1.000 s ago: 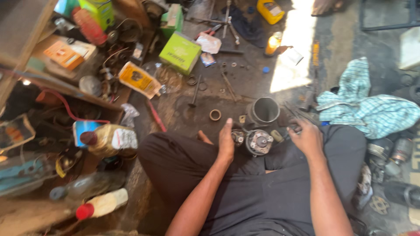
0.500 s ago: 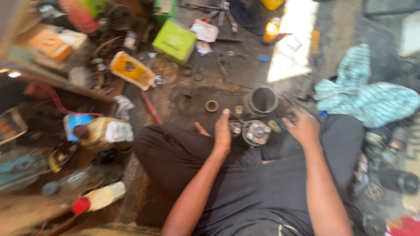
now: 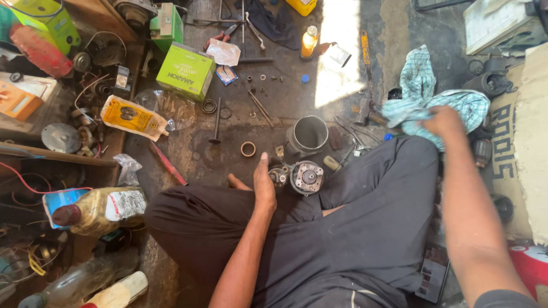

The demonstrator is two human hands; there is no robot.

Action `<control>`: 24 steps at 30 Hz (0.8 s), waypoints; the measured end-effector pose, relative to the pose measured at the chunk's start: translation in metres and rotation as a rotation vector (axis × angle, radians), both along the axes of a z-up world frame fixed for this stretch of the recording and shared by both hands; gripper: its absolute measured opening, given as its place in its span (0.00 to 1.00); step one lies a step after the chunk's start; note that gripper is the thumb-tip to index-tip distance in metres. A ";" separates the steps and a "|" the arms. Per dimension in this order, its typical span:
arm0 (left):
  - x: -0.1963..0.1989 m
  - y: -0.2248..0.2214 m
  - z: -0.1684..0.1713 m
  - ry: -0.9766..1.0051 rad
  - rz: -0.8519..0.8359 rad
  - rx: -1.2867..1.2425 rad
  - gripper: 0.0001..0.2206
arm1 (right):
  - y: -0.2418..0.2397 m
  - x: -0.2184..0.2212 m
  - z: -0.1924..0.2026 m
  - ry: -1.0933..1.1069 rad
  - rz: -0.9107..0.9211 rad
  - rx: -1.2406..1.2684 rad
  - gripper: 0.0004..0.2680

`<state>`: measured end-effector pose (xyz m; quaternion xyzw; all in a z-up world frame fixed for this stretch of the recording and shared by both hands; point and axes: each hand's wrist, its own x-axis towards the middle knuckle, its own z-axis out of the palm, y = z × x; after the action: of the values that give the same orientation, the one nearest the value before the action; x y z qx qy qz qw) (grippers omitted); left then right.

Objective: The person sits on the floor and assembles a cylindrical mechanical component. They insert small metal pieces, wipe the part with a cloth, use a hammer to tap components into place, and tighten bolts with a wrench.

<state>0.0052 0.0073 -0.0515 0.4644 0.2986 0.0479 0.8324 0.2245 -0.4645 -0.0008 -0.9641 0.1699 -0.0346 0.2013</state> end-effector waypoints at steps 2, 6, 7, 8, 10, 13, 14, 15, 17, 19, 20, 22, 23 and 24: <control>-0.001 0.001 0.000 0.011 -0.002 -0.037 0.22 | -0.025 0.013 0.006 -0.063 -0.009 0.050 0.25; -0.010 -0.002 -0.003 0.025 0.005 0.014 0.22 | -0.023 -0.002 0.019 -0.651 -0.089 -0.490 0.25; -0.005 -0.001 -0.003 0.019 -0.001 0.023 0.22 | -0.012 0.001 0.024 -0.872 -0.051 -0.581 0.25; 0.000 0.000 -0.002 0.013 -0.007 0.032 0.23 | 0.006 0.008 0.024 -0.825 0.087 -0.522 0.25; 0.000 -0.001 -0.003 -0.007 -0.016 0.038 0.23 | 0.039 0.018 0.016 -0.501 0.371 -0.266 0.26; -0.008 -0.001 -0.006 -0.006 -0.018 0.028 0.23 | 0.080 0.029 -0.017 -0.167 0.551 -0.292 0.37; -0.010 -0.001 -0.006 -0.004 -0.014 0.022 0.23 | 0.084 0.032 -0.028 -0.165 0.601 -0.391 0.39; -0.008 0.001 -0.006 0.003 0.001 0.042 0.22 | 0.091 0.040 -0.036 -0.172 0.653 -0.489 0.42; -0.005 0.002 -0.005 0.020 0.027 0.077 0.21 | 0.101 0.054 -0.044 0.063 0.631 -0.525 0.33; -0.004 0.000 -0.006 0.008 0.021 0.063 0.21 | 0.098 0.060 -0.041 0.230 0.589 -0.547 0.28; -0.003 0.000 -0.007 0.004 0.015 0.053 0.21 | 0.096 0.063 -0.035 0.276 0.564 -0.551 0.28; -0.006 0.004 -0.007 0.015 0.011 -0.081 0.23 | 0.095 0.059 -0.017 0.270 0.506 -0.406 0.27; -0.004 0.007 -0.006 0.019 0.007 -0.148 0.24 | 0.096 0.059 -0.006 0.211 0.468 -0.260 0.27; -0.003 0.010 -0.005 0.040 0.042 -0.134 0.23 | 0.099 0.056 0.006 0.152 0.428 -0.114 0.28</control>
<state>0.0021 0.0177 -0.0565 0.4019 0.3275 0.0360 0.8544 0.2801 -0.3653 0.0055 -0.9877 -0.0260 0.0720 0.1361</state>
